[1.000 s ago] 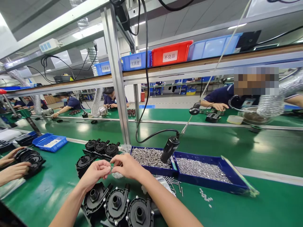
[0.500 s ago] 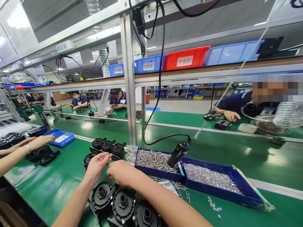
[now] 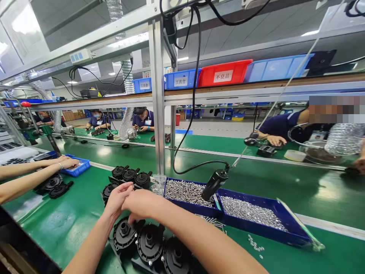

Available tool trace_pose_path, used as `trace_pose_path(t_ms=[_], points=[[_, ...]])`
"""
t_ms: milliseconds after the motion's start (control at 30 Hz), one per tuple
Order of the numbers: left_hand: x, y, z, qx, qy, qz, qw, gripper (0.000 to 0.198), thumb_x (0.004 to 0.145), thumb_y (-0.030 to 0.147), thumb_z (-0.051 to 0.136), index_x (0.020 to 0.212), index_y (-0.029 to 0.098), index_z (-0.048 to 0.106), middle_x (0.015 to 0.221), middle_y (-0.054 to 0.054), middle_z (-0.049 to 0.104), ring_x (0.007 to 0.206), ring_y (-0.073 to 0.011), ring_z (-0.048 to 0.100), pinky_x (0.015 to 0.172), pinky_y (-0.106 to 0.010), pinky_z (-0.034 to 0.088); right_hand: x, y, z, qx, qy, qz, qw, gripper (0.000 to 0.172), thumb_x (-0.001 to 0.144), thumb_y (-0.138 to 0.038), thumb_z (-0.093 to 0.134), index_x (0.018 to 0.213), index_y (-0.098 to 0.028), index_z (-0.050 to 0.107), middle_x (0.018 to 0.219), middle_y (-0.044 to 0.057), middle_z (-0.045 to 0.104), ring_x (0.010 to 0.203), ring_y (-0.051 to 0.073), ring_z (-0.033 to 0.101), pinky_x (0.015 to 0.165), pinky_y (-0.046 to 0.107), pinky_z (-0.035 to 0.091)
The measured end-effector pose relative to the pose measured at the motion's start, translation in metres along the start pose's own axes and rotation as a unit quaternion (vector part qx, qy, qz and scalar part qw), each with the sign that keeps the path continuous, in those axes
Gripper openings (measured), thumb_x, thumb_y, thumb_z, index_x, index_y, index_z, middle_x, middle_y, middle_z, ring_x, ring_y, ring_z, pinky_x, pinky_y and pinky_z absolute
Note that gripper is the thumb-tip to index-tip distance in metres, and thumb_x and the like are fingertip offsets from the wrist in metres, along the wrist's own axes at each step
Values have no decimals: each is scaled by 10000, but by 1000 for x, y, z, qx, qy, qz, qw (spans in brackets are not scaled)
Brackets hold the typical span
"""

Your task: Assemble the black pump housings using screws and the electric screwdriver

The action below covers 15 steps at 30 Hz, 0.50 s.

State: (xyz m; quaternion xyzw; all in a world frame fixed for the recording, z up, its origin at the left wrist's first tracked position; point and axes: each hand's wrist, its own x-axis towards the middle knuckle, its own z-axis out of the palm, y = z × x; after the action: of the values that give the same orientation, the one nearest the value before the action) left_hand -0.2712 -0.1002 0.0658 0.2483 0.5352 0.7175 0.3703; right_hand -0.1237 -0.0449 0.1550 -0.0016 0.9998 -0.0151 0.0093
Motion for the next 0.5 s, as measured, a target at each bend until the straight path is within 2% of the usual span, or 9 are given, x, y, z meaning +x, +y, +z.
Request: trace_pose_path(t_ms=[67,100,200,267,367,500], points=[[-2,-1,3,1,-15,-9,1000,756,379,516,1053,977,136,789,867,-80,771,772,-162,673,725,-262,520,-24,22,-11,5,19,81,997,159,938,-300,814,1088,-247,815,984,73,810,957,277,750,767,294,506],[-4,-1,4,3,-24,-15,1000,762,377,511,1057,983,134,791,889,-90,779,782,-160,678,737,-258,522,-39,35,-14,5,32,132,991,136,982,-259,752,1103,-233,809,1018,93,805,990,282,748,793,298,506],[-9,-4,7,14,-55,-40,998,753,409,480,1069,1006,113,796,905,-118,788,759,-150,676,724,-250,516,-84,70,-10,9,38,283,958,160,988,-108,660,1030,-148,809,1022,161,788,988,294,749,813,318,523],[-12,-5,7,28,-81,-57,995,739,436,470,1071,1021,112,797,888,-111,786,745,-145,671,703,-241,505,-107,86,-1,23,20,350,936,115,972,-90,686,997,-120,794,1009,149,781,948,273,751,819,341,554],[-15,-6,6,53,-117,-72,989,719,468,480,1067,1037,135,794,860,-73,775,757,-139,668,700,-227,494,-120,98,11,56,-4,382,922,65,1002,-190,731,1013,-134,760,1016,74,771,931,223,741,867,380,597],[-14,-5,5,74,-125,-79,986,733,477,499,1063,1051,140,783,876,-74,778,771,-145,673,708,-231,495,-107,101,20,77,-18,394,916,207,1029,-353,734,1073,-151,736,1075,62,749,998,230,726,923,424,605]])
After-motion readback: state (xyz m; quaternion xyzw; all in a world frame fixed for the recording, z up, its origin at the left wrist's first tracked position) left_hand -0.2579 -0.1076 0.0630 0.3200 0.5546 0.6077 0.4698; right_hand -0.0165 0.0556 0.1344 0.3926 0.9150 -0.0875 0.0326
